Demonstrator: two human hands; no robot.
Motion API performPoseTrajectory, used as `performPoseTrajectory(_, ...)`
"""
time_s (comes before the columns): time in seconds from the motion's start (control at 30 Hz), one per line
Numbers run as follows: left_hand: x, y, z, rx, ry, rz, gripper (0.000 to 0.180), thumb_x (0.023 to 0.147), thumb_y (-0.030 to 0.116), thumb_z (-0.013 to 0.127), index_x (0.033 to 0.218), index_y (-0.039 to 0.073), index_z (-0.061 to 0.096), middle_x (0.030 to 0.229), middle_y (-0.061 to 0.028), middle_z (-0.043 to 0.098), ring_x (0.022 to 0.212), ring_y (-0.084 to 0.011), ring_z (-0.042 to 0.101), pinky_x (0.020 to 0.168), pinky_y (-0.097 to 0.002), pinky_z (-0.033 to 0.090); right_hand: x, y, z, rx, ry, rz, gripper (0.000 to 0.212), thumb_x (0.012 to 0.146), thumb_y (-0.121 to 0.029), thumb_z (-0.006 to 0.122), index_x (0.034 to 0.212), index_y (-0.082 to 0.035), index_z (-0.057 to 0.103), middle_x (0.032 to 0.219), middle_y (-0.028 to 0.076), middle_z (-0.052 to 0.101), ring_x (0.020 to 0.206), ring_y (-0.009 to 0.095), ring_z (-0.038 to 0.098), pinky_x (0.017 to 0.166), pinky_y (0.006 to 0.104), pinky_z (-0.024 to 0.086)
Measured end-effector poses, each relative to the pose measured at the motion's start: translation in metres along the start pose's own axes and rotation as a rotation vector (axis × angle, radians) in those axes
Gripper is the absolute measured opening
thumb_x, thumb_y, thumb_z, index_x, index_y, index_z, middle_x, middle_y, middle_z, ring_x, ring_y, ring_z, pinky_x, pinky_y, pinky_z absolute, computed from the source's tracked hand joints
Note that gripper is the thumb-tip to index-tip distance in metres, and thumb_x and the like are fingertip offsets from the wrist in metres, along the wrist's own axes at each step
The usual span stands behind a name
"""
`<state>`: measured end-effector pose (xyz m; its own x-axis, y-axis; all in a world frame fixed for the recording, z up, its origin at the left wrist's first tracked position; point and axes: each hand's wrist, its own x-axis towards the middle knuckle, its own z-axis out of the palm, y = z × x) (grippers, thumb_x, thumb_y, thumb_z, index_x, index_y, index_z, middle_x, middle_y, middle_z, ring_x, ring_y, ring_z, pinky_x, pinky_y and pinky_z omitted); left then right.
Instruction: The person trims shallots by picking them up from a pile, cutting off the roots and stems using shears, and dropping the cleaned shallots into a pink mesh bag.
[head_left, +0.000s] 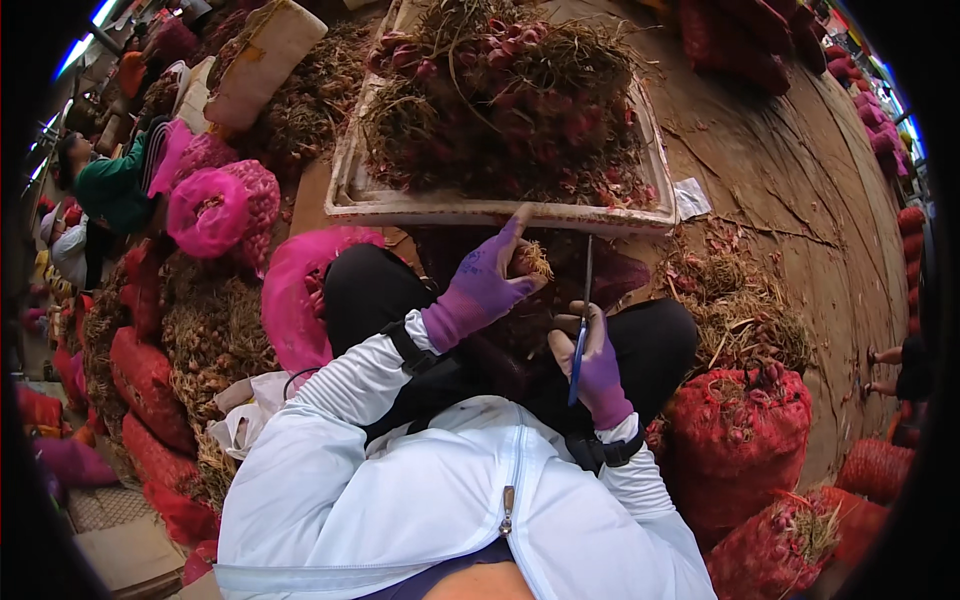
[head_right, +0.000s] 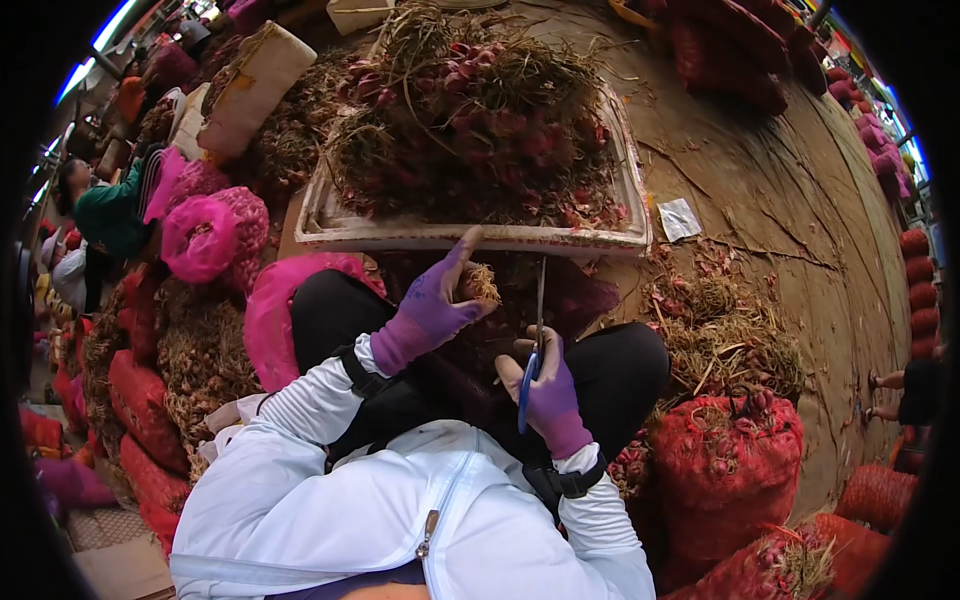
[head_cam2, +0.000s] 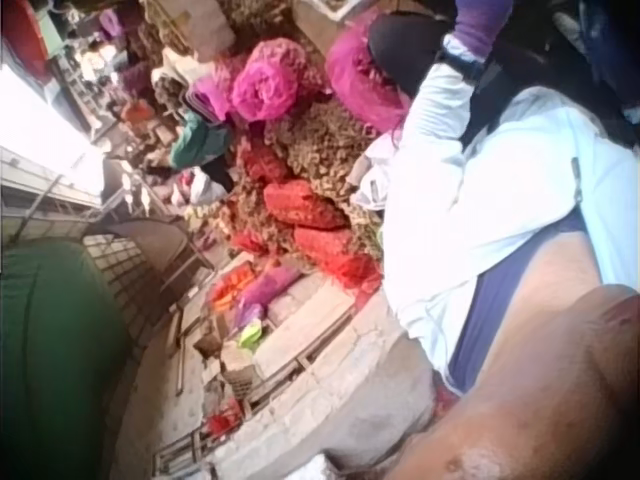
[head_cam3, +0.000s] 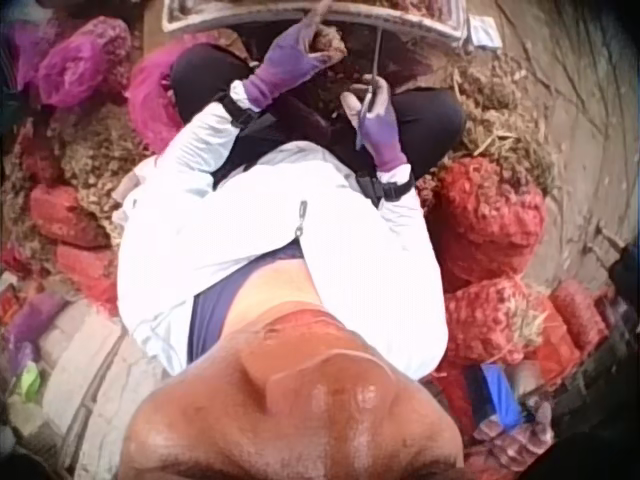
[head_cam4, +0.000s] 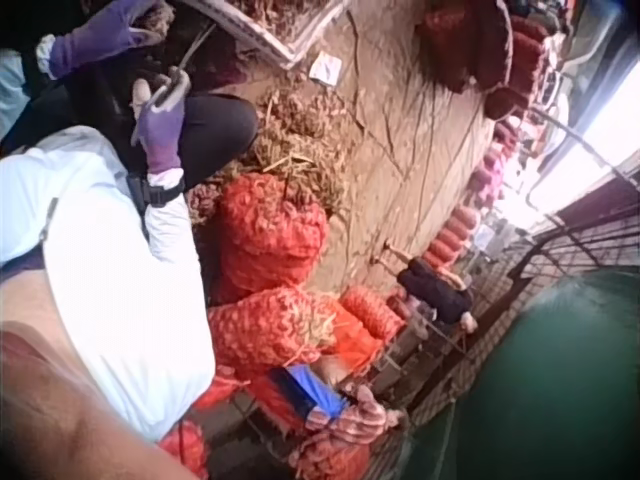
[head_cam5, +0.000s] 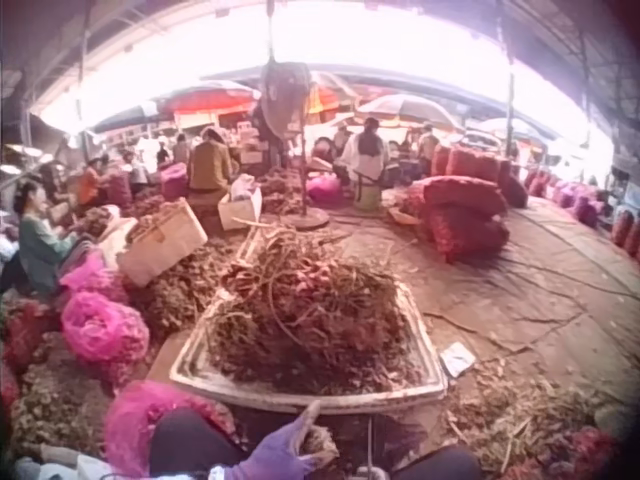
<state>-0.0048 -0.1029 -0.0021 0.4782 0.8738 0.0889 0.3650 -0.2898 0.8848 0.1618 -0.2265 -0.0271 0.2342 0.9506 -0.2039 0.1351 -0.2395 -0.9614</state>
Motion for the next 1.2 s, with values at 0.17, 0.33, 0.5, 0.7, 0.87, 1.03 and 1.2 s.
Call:
performPoseTrajectory(0.17,0.007,-0.007,-0.004,0.1,0.038,0.034,0.103,0.07,0.006,0.076,0.151,0.013,0.013,0.103,-0.0124,0.063,0.088,-0.0232,0.062,0.083,-0.0308,0.05,-0.01,-0.016,0.011,-0.36,-0.122,-0.088,0.068,0.074,-0.032,0.076,0.126,-0.003,0.042,0.108,0.016,0.059,0.099,0.029,0.059,0.087,0.0372,0.046)
performPoseTrajectory(0.33,0.003,-0.007,0.007,0.268,0.098,0.182,0.105,0.068,0.003,0.074,0.152,0.014,0.012,0.103,-0.0133,0.065,0.088,-0.027,0.064,0.08,-0.0337,0.051,-0.005,-0.013,0.021,-0.377,-0.071,-0.133,0.071,0.072,-0.044,0.078,0.122,-0.005,0.045,0.101,0.018,0.057,0.095,0.038,0.056,0.083,0.0434,0.045)
performPoseTrajectory(0.5,0.003,0.0,0.008,0.207,0.097,0.179,0.103,0.067,0.0,0.069,0.151,0.011,0.01,0.094,-0.0119,0.064,0.085,-0.0301,0.063,0.077,-0.0373,0.052,0.003,-0.015,0.023,-0.427,0.007,-0.196,0.056,0.077,-0.032,0.076,0.116,-0.004,0.048,0.091,0.012,0.061,0.081,0.031,0.061,0.073,0.0371,0.048)
performPoseTrajectory(0.7,0.002,-0.002,0.009,0.149,0.126,0.178,0.103,0.067,0.001,0.07,0.151,0.012,0.012,0.099,-0.0139,0.065,0.087,-0.029,0.064,0.079,-0.0348,0.052,0.003,-0.014,0.02,-0.44,0.044,-0.192,0.046,0.079,-0.037,0.074,0.104,-0.005,0.053,0.082,0.013,0.058,0.071,0.033,0.06,0.063,0.038,0.047)
performPoseTrajectory(0.87,0.003,0.006,0.003,0.112,0.04,0.11,0.094,0.073,0.004,0.069,0.15,0.007,0.015,0.104,-0.0135,0.065,0.09,-0.0256,0.064,0.083,-0.0312,0.051,0.005,-0.004,0.011,-0.082,-0.088,0.322,0.034,0.085,-0.033,0.07,0.098,-0.005,0.054,0.083,0.009,0.06,0.069,0.016,0.061,0.06,0.0306,0.047)
performPoseTrajectory(1.03,-0.005,-0.019,0.01,-1.28,-0.208,-0.407,0.056,0.096,0.028,0.055,0.14,0.001,0.033,0.121,-0.0122,0.057,0.107,-0.0181,0.057,0.094,-0.0348,0.045,0.012,-0.002,0.013,0.522,0.03,0.104,0.028,0.091,-0.015,0.064,0.112,-0.007,0.047,0.09,0.002,0.061,0.069,0.002,0.051,0.059,0.016,0.04)
performPoseTrajectory(1.2,-0.02,-0.005,0.029,-1.309,-0.177,-0.269,0.049,0.101,0.033,0.045,0.14,0.005,0.035,0.128,-0.0111,0.053,0.115,-0.0138,0.051,0.1,-0.0333,0.04,0.019,-0.011,0.021,0.732,0.045,0.125,0.038,0.088,-0.014,0.067,0.117,-0.006,0.044,0.089,0.002,0.059,0.067,0.005,0.054,0.061,0.0183,0.047)
